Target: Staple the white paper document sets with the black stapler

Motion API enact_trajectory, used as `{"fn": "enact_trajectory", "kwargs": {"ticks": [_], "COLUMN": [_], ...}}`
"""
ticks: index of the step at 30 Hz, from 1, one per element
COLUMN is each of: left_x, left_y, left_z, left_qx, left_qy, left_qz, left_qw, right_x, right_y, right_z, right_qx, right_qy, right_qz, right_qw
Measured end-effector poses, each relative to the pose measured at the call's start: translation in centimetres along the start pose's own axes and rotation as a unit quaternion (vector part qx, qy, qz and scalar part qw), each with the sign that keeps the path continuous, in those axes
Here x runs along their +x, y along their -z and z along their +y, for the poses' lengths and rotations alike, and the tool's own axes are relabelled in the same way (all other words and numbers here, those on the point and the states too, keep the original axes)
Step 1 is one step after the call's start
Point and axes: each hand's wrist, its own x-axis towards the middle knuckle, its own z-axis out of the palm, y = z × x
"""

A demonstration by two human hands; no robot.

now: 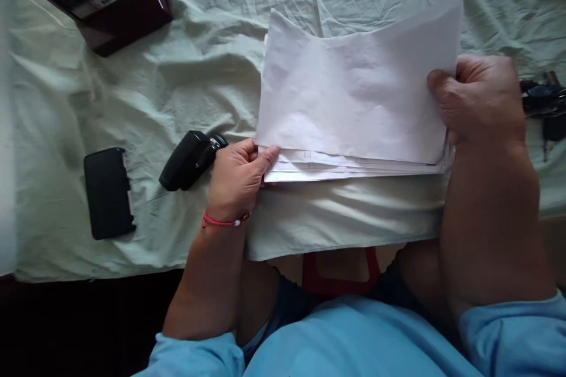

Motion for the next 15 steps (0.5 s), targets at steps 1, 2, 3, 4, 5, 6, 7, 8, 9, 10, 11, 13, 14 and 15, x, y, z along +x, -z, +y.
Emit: {"fn": "enact_trajectory", "kwargs": {"ticks": [1, 2, 3, 4, 5, 6, 7, 8, 9, 10, 11, 13, 14, 15], "left_x": [0.0, 0.0, 0.0, 0.1, 0.1, 0.2, 0.2, 0.2, 0.2, 0.1, 0.1, 0.0, 0.0, 0.0], "left_y": [0.0, 0.0, 0.0, 0.0, 0.1, 0.1, 0.2, 0.2, 0.3, 0.3, 0.3, 0.2, 0.2, 0.1], "left_z": [0.0, 0.1, 0.1, 0.0, 0.0, 0.0, 0.0, 0.0, 0.1, 0.1, 0.1, 0.2, 0.2, 0.2], "left_qx": [0.004, -0.001, -0.016, -0.035, -0.054, -0.07, -0.078, -0.08, -0.075, -0.066, -0.057, -0.04, -0.031, -0.021], "left_qy": [-0.006, -0.01, -0.011, -0.009, -0.005, 0.001, 0.007, 0.013, 0.018, 0.022, 0.027, 0.038, 0.042, 0.044], "left_qz": [0.006, 0.006, 0.0, -0.013, -0.031, -0.049, -0.063, -0.069, -0.069, -0.064, -0.056, -0.041, -0.032, -0.025], "left_qw": [1.0, 1.0, 1.0, 0.999, 0.998, 0.996, 0.995, 0.994, 0.995, 0.996, 0.996, 0.998, 0.998, 0.999], "right_x": [0.2, 0.3, 0.5, 0.6, 0.8, 0.9, 0.9, 0.9, 0.9, 0.8, 0.8, 0.8, 0.8, 0.9], "right_y": [-0.1, -0.1, -0.2, -0.2, -0.2, -0.2, -0.1, -0.1, -0.1, 0.0, 0.0, 0.0, -0.1, -0.1], "right_z": [0.2, 0.5, 0.7, 0.9, 1.1, 1.2, 1.2, 1.2, 1.2, 1.1, 1.0, 0.9, 0.9, 0.9], "right_qx": [0.009, 0.019, 0.027, 0.034, 0.039, 0.04, 0.039, 0.038, 0.037, 0.036, 0.037, 0.044, 0.047, 0.05], "right_qy": [0.008, 0.016, 0.022, 0.027, 0.03, 0.03, 0.027, 0.023, 0.02, 0.019, 0.021, 0.029, 0.032, 0.032], "right_qz": [-0.001, -0.002, -0.003, 0.0, 0.006, 0.01, 0.017, 0.023, 0.026, 0.027, 0.027, 0.028, 0.025, 0.024], "right_qw": [1.0, 1.0, 0.999, 0.999, 0.999, 0.999, 0.999, 0.999, 0.999, 0.999, 0.999, 0.998, 0.998, 0.998]}}
